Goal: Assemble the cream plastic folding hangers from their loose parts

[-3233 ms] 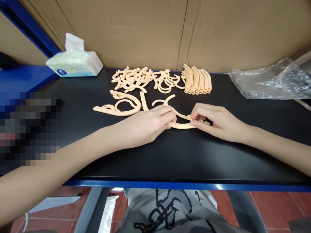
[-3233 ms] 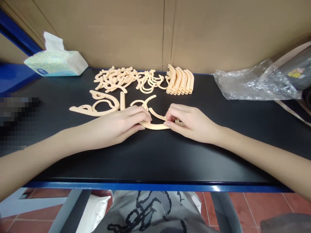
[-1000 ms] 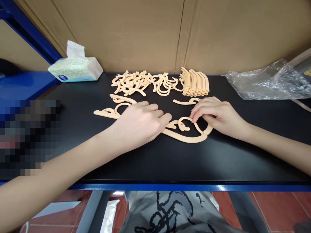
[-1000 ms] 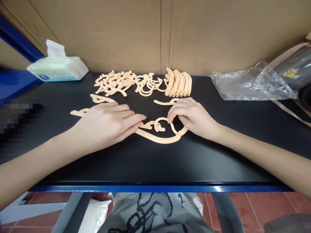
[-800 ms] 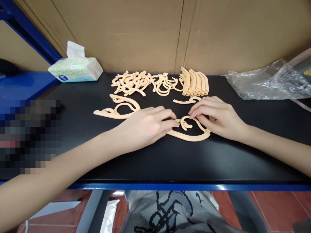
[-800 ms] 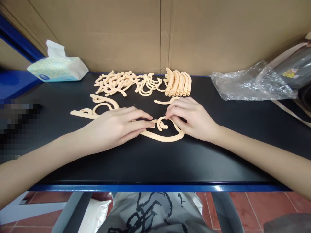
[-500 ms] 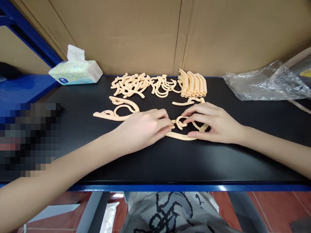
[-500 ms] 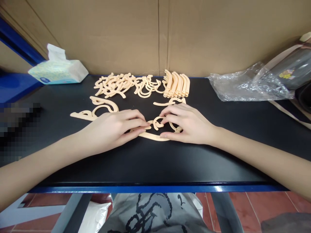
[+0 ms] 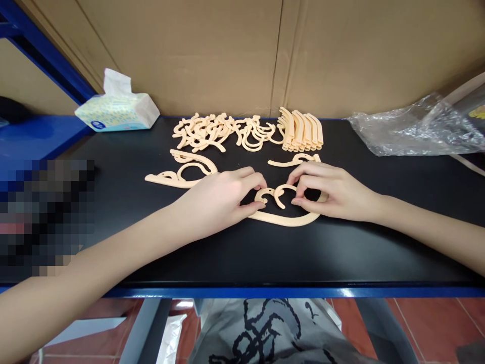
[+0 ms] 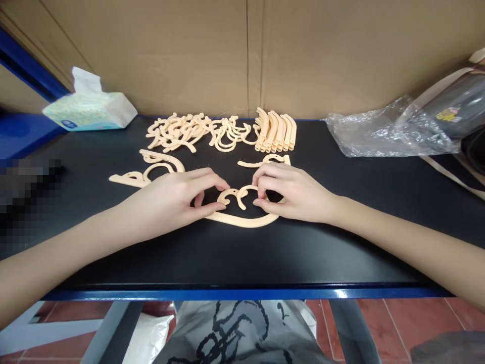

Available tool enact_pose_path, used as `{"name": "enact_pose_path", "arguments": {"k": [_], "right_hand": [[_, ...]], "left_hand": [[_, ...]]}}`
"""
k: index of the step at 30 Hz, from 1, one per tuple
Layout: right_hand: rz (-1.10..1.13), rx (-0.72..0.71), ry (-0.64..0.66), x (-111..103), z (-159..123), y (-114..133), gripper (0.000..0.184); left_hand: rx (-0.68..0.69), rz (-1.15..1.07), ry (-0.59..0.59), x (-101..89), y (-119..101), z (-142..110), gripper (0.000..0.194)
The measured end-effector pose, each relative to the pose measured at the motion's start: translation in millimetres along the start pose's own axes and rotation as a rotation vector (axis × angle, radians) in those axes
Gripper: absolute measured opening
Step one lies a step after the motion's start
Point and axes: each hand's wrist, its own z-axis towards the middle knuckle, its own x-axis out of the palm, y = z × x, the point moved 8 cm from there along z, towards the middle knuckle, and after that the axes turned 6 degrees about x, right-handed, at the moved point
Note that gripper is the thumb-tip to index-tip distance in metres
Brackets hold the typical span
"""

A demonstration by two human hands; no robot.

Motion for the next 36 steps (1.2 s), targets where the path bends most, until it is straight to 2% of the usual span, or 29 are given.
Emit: {"name": "enact_pose_path", "arguments": {"k": [3, 6, 13, 22, 27, 32, 36], "right_hand": [[0.105, 0.055, 0.024, 0.9, -0.6, -4.5, 0.005], [0.133, 0.124, 0.027, 0.7, -1.8, -9.1, 0.011], [0.086, 0.062, 0.04, 1.1, -0.8, -2.7, 0.019], [0.035, 0.165, -0.028, -1.8, -0.7, -11.6, 0.004], [-0.027, 0.177, -0.047, -2.7, -0.4, -13.0, 0.005], [-0.076, 0.191, -0.042, -2.0, 0.0, -14.3, 0.008], [-0.188, 0.215, -0.117, -8.2, -0.5, -14.7, 0.009]], "left_hand": [[0.023, 0.01, -0.008, 0.9, -2.4, -0.4, 0.019], [0.062, 0.027, 0.01, 3.2, -5.9, -1.4, 0.021], [0.22, 0.133, -0.001, 3.9, -16.5, -4.6, 0.024], [0.391, 0.205, 0.025, 6.3, -32.7, -4.2, 0.023], [0.396, 0.231, 0.0, 4.8, -32.6, -4.8, 0.025], [0.342, 0.187, -0.024, 2.5, -30.3, -3.7, 0.034], [0.256, 0.076, -0.067, -1.0, -26.0, -3.9, 0.025]]}}
